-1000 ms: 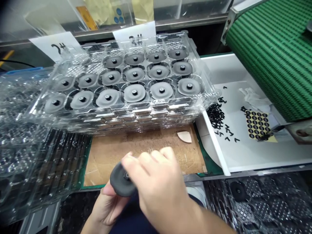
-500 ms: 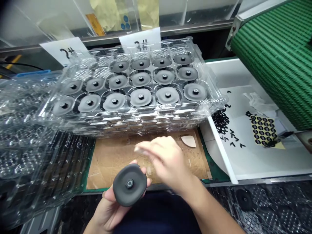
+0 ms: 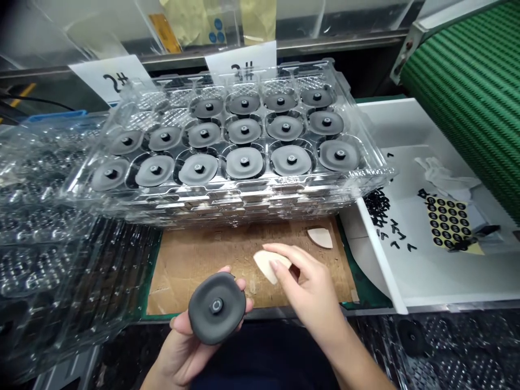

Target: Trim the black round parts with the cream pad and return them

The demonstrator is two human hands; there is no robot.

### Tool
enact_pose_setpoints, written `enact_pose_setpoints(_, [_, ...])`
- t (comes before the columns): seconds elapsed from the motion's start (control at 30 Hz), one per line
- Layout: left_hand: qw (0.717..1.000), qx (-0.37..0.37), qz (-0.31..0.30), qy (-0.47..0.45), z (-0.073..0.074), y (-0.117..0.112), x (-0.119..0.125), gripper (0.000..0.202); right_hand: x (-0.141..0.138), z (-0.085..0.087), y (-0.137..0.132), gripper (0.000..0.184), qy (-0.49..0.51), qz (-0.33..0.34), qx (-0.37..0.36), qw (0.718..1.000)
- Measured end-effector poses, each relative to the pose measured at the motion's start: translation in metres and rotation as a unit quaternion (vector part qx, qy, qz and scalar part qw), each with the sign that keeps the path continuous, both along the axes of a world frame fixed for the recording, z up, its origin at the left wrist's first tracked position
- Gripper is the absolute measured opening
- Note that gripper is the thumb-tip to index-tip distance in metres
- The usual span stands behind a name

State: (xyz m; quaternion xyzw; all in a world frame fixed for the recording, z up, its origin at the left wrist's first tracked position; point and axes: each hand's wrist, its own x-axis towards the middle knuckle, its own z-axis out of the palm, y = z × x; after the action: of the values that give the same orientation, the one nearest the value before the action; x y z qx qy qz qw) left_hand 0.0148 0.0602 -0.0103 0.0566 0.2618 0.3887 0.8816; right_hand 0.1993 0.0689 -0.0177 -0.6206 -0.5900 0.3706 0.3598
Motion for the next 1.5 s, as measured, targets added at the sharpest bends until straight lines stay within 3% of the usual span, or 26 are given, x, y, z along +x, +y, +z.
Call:
enact_pose_setpoints(0.1, [0.999,0.017,0.013,0.041,-0.002,-0.003,0.003,0.055,-0.009,0.038,0.009,0.025,-0.001,0.115,0.19,0.975])
enact_pose_setpoints(0.13, [0.998,0.02,0.02,0.063,-0.003,-0.004,0.004,0.056,-0.013,0.046,0.01,0.025,-0.012,0.165,0.215,0.963])
enact_pose_setpoints(0.2, [0.994,0.024,0.03,0.102,-0.005,-0.006,0.004,0.059,-0.021,0.053,0.011,0.024,-0.054,0.207,0.181,0.96])
enact_pose_setpoints(0.3, [0.993,0.026,0.027,0.114,-0.007,-0.007,0.006,0.053,-0.03,0.055,0.012,0.028,-0.118,0.205,0.151,0.96])
enact_pose_setpoints(0.4, [0.994,0.029,0.018,0.099,-0.006,-0.007,0.01,0.03,-0.03,0.055,0.018,0.032,-0.052,0.298,0.223,0.927])
enact_pose_setpoints(0.47, [0.995,0.041,0.018,0.094,-0.004,-0.006,0.01,0.03,-0.022,0.053,0.023,0.029,0.005,0.32,0.206,0.925])
enact_pose_setpoints(0.6, [0.997,0.04,0.029,0.062,-0.002,-0.005,0.001,0.059,0.008,0.033,0.021,0.02,0.047,0.189,0.082,0.978])
enact_pose_setpoints(0.67, [0.998,0.027,0.034,0.043,-0.002,-0.005,-0.004,0.061,0.018,0.014,0.012,0.018,0.068,0.102,0.003,0.993])
enact_pose_setpoints(0.73, [0.999,0.008,0.031,0.035,-0.002,-0.005,-0.008,0.059,0.021,-0.006,-0.001,0.021,0.097,0.045,-0.083,0.991])
enact_pose_setpoints(0.83, [0.999,-0.014,0.023,0.035,-0.002,-0.004,-0.008,0.059,0.014,-0.031,-0.019,0.027,0.149,0.015,-0.18,0.972])
enact_pose_setpoints(0.93, [0.999,-0.014,0.023,0.044,0.0,-0.002,-0.006,0.058,0.01,-0.035,-0.026,0.029,0.163,0.003,-0.202,0.966])
enact_pose_setpoints(1.0, [0.998,-0.018,0.024,0.056,0.001,-0.002,-0.002,0.057,0.01,-0.024,-0.023,0.027,0.143,-0.01,-0.175,0.974])
enact_pose_setpoints(1.1, [0.996,-0.019,0.043,0.08,0.002,-0.003,0.005,0.055,0.003,0.008,-0.014,0.022,0.089,-0.034,-0.052,0.994])
enact_pose_setpoints(1.17, [0.993,-0.017,0.061,0.098,0.002,-0.005,0.009,0.054,-0.009,0.031,-0.01,0.025,0.054,0.005,0.064,0.996])
enact_pose_setpoints(1.23, [0.99,-0.016,0.069,0.119,0.001,-0.007,0.01,0.05,-0.022,0.047,-0.007,0.028,0.019,0.091,0.161,0.983])
enact_pose_setpoints(1.3, [0.985,-0.012,0.078,0.151,0.0,-0.007,0.009,0.047,-0.032,0.055,-0.005,0.026,-0.009,0.194,0.171,0.966])
enact_pose_setpoints(1.37, [0.978,-0.012,0.097,0.187,0.001,-0.006,0.008,0.048,-0.038,0.056,-0.002,0.023,-0.025,0.251,0.113,0.961])
enact_pose_setpoints(1.43, [0.975,-0.014,0.096,0.2,0.003,-0.006,0.009,0.052,-0.04,0.054,0.001,0.022,-0.039,0.229,0.098,0.968])
enact_pose_setpoints(1.5, [0.979,-0.019,0.075,0.187,0.005,-0.006,0.011,0.051,-0.041,0.052,0.003,0.024,-0.051,0.17,0.154,0.972])
